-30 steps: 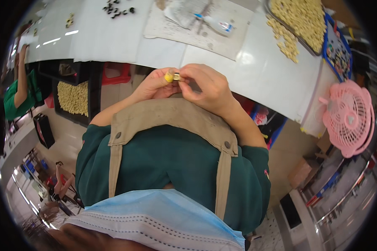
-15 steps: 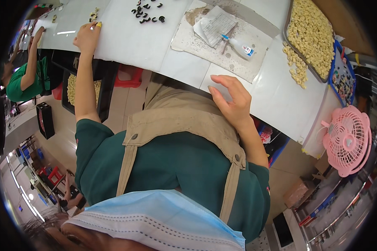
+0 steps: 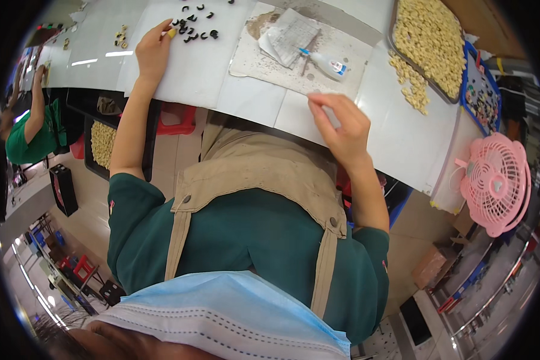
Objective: The person assembles small components by applying glue from a bottle to black plastic pieces, attaching small yellow parts to them by hand, and placing the assembled pieces onto the table.
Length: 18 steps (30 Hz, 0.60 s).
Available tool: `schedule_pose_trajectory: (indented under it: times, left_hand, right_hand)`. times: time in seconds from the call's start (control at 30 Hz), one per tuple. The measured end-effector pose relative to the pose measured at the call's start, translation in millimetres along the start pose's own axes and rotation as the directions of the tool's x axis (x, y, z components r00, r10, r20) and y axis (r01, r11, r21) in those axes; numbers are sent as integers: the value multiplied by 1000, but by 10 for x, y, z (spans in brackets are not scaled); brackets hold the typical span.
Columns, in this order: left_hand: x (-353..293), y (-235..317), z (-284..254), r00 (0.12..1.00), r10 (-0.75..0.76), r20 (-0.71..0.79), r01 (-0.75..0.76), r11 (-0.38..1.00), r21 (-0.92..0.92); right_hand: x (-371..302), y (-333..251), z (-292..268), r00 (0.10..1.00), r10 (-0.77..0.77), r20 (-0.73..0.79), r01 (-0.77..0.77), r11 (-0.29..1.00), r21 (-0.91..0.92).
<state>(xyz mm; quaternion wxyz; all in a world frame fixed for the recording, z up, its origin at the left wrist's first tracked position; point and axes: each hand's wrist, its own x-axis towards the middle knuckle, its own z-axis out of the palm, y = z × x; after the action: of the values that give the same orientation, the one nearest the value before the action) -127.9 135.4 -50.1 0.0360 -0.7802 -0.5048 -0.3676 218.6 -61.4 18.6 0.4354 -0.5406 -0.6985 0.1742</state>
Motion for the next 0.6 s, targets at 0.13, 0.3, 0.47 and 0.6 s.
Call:
schedule_pose_trajectory:
  times: [0.13,0.3,0.47,0.6]
  left_hand:
    - [-4,291,-121,970,-243,34,230,853,-468]
    - [-430,1390,-329,735,-308,604,671,201,-714]
    - [-873,1992,-300,438,3,899,876,-228,-426]
    - [-948,2196,-300,444,-31,896,835,-350,-426]
  right_hand:
    - [246,227,-129,992,63,-105,-75,991,-112]
    - [336,573,-51,934,337,-117,-351,928,-126]
    - [261,481,-16,943,331,42,-316,924,-214]
    - [114,429,2,984,175,33,-151,918,-368]
